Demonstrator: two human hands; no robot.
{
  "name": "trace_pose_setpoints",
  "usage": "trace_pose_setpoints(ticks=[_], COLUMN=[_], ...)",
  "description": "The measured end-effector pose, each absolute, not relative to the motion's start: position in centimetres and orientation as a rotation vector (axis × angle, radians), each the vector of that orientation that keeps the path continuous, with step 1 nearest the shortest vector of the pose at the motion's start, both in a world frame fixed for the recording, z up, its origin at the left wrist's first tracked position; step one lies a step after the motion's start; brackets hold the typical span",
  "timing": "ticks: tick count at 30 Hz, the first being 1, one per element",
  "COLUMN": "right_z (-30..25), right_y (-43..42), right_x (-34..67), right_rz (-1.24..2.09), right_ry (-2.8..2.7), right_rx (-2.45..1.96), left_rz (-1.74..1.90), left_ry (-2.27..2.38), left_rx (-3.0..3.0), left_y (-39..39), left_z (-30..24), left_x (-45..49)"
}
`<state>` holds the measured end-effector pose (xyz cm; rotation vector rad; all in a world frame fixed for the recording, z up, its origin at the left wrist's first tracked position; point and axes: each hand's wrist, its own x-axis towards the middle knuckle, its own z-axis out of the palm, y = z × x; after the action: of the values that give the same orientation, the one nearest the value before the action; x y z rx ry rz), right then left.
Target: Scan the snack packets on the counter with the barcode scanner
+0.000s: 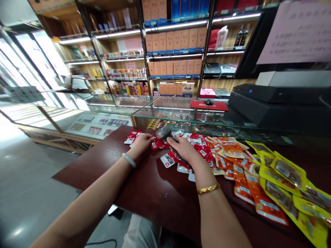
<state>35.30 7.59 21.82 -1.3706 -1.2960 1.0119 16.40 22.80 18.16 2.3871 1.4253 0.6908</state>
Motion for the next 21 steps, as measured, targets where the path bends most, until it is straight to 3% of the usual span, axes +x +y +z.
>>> trace_pose_setpoints(ticks=[6,12,17,21], right_z=[21.4,21.1,21.7,21.8], right_y=[7.6,7.5,7.2,7.3], right_x=[34.2,33.7,33.6,34.1], right_rz=[1.171,1.294,1.276,1.216], right_ry=[-1.387,-1.341,-1.32,-1.314], right_rx=[-1.337,-1.217,-1.225,-1.236], left_rz=[0.899,0.875,0.86,0.936], left_ry=[1.479,1.463,1.493,1.78], left_rx=[2.145,2.225,2.133,2.142], left_y=[24.6,24.3,24.1,23.6], left_z=[18.1,18.2,18.8,19.6], left_x=[14.2,14.1,14.0,13.2])
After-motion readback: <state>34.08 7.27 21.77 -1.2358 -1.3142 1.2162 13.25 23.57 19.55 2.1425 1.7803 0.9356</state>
